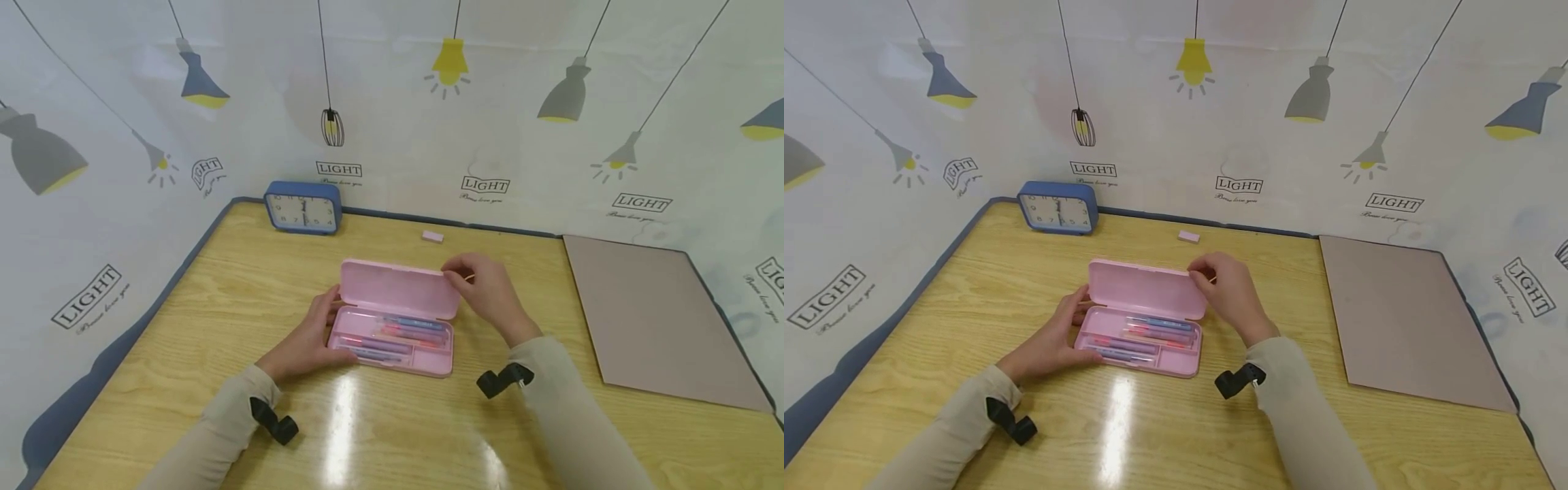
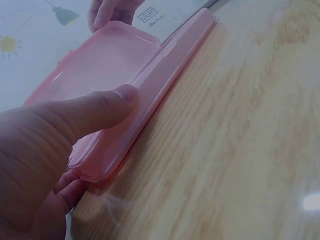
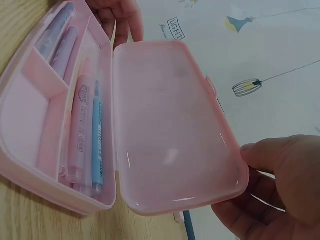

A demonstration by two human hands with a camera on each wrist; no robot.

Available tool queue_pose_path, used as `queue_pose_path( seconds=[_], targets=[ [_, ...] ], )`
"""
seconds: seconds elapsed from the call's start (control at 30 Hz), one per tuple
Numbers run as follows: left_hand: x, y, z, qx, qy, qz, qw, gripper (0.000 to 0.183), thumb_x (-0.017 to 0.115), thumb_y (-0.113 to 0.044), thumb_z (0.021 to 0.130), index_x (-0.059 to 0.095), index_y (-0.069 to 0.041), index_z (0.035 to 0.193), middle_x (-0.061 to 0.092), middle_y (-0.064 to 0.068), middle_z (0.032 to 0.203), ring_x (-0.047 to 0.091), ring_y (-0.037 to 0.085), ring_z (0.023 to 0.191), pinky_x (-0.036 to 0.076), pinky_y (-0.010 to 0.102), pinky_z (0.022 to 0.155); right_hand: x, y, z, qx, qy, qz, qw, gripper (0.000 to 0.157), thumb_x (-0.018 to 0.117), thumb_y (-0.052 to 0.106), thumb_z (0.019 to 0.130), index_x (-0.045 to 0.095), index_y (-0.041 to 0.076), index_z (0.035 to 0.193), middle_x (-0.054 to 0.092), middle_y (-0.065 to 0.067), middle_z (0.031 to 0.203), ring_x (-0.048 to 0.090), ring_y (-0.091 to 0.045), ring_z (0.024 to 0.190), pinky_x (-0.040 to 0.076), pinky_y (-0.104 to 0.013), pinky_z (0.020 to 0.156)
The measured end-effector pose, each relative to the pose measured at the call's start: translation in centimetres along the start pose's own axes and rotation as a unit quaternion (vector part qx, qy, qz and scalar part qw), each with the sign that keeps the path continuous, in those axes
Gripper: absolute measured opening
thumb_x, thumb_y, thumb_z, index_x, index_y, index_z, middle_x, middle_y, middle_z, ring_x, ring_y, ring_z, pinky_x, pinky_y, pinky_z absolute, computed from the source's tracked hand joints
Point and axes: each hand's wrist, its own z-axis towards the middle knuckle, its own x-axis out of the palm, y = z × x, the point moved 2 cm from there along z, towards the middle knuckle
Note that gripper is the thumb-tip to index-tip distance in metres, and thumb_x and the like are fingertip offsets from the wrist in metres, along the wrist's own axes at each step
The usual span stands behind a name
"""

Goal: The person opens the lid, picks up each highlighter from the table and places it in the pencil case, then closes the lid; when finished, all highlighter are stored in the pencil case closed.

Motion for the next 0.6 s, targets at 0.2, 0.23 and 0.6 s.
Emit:
queue_pose_path(
  seconds=[0.2, 0.23, 0.6],
  targets=[
    [-0.5, 0.0, 0.0, -0.031, -0.015, 0.006, 0.9994, 0.113, 0.085, -0.039, 0.076, 0.005, -0.033, 0.157, 0.026, 0.006, 0.153, 0.05, 0.025, 0.128, 0.041, 0.049, 0.108, -0.1, 0.7, -2.0, -0.056, 0.012, -0.015, 0.998, 0.015, 0.064, 0.02, 0.097, 0.073, 0.012, 0.105, 0.069, -0.003, 0.104, 0.064, -0.016, 0.09, 0.057, -0.035, 0.08],
    [-0.7, -0.1, 0.0, -0.034, -0.024, 0.015, 0.999, 0.108, 0.082, -0.041, 0.079, 0.006, -0.034, 0.156, 0.026, 0.005, 0.153, 0.05, 0.025, 0.128, 0.041, 0.05, 0.108, -0.2, 0.8, -2.4, -0.065, 0.015, -0.016, 0.998, 0.015, 0.064, 0.021, 0.097, 0.073, 0.013, 0.105, 0.069, -0.002, 0.103, 0.064, -0.015, 0.089, 0.057, -0.034, 0.08],
    [-2.2, -2.7, 0.1, 0.15, -0.115, 0.076, 0.9791, 0.04, 0.064, -0.011, 0.094, 0.059, -0.01, 0.134, 0.055, 0.007, 0.136, 0.052, 0.025, 0.126, 0.045, 0.048, 0.105, 0.9, 1.5, -6.6, -0.161, 0.069, -0.054, 0.983, 0.012, 0.069, 0.017, 0.092, 0.072, 0.016, 0.104, 0.068, 0.005, 0.103, 0.063, -0.008, 0.092, 0.057, -0.036, 0.083]
  ],
)
